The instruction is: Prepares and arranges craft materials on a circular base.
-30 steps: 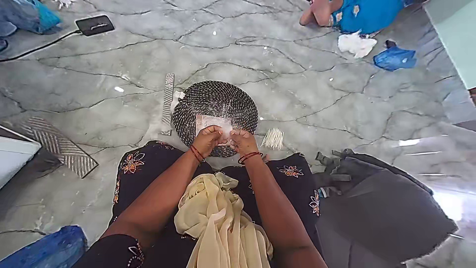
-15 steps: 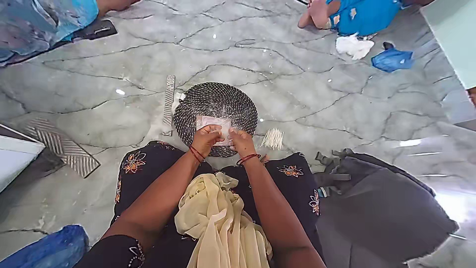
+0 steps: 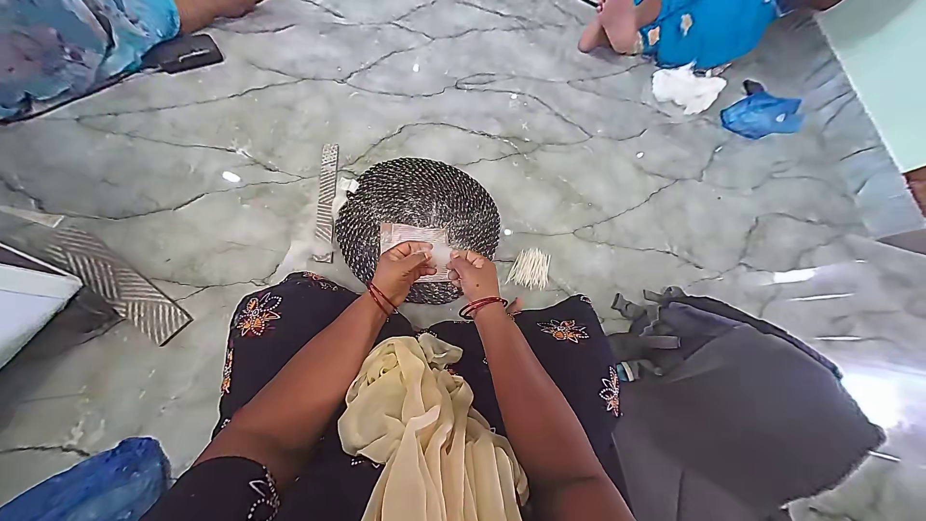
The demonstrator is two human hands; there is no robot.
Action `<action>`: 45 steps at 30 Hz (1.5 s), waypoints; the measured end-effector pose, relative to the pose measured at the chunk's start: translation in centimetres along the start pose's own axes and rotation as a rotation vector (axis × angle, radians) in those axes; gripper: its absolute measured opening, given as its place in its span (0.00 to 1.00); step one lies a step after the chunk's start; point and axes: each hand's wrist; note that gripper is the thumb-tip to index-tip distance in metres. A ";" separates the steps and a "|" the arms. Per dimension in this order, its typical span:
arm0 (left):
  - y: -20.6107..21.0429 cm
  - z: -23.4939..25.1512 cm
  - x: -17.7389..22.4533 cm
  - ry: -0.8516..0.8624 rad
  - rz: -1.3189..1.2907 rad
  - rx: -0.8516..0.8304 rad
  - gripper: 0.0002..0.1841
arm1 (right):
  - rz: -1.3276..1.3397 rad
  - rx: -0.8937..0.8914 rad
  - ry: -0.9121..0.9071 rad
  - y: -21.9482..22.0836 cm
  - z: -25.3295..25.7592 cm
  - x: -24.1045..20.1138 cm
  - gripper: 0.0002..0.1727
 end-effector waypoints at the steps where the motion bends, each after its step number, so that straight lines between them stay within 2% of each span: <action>1: -0.1 0.0 -0.1 0.001 -0.016 -0.013 0.09 | 0.002 0.003 -0.001 0.0 0.0 0.0 0.11; 7: 0.2 -0.4 0.0 0.051 0.091 -0.002 0.14 | -0.192 0.004 -0.091 0.3 -0.2 0.3 0.11; 11: 0.2 -0.3 -0.1 0.059 0.147 0.050 0.12 | -0.255 0.024 -0.108 0.3 -0.4 0.1 0.13; 16: 0.0 -0.5 0.0 0.035 0.156 0.026 0.11 | -0.088 -0.019 -0.022 0.1 -0.4 -0.1 0.19; 20: -0.1 -0.5 -0.1 0.025 0.140 -0.002 0.11 | -0.105 -0.039 -0.077 0.2 -0.1 0.6 0.13; 22: -0.3 -0.5 -0.1 0.012 0.080 -0.046 0.10 | -0.071 -0.020 -0.027 0.3 -0.3 0.4 0.10; 25: -0.4 -0.2 0.1 -0.036 -0.015 -0.046 0.18 | 0.103 0.022 0.088 0.0 0.0 0.0 0.09; 31: 0.0 -0.1 0.4 -0.066 -0.030 0.029 0.08 | 0.172 0.064 0.173 -0.3 0.0 -0.7 0.07; 36: -0.1 -0.1 0.3 -0.038 0.029 0.066 0.09 | 0.186 0.101 0.172 -0.2 -0.1 -0.7 0.08; 40: 0.0 -0.3 0.3 -0.034 0.063 0.046 0.09 | 0.194 0.037 0.161 -0.2 -0.5 -1.1 0.08; 45: 0.0 -0.3 0.3 -0.032 0.128 0.053 0.07 | 0.161 0.058 0.082 0.3 0.1 0.2 0.20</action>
Point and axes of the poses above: each hand's wrist, its own z-axis towards the middle knuckle, its own y-axis out of the palm, x = y × z, and after that the axes turned 10 degrees about x, right-handed
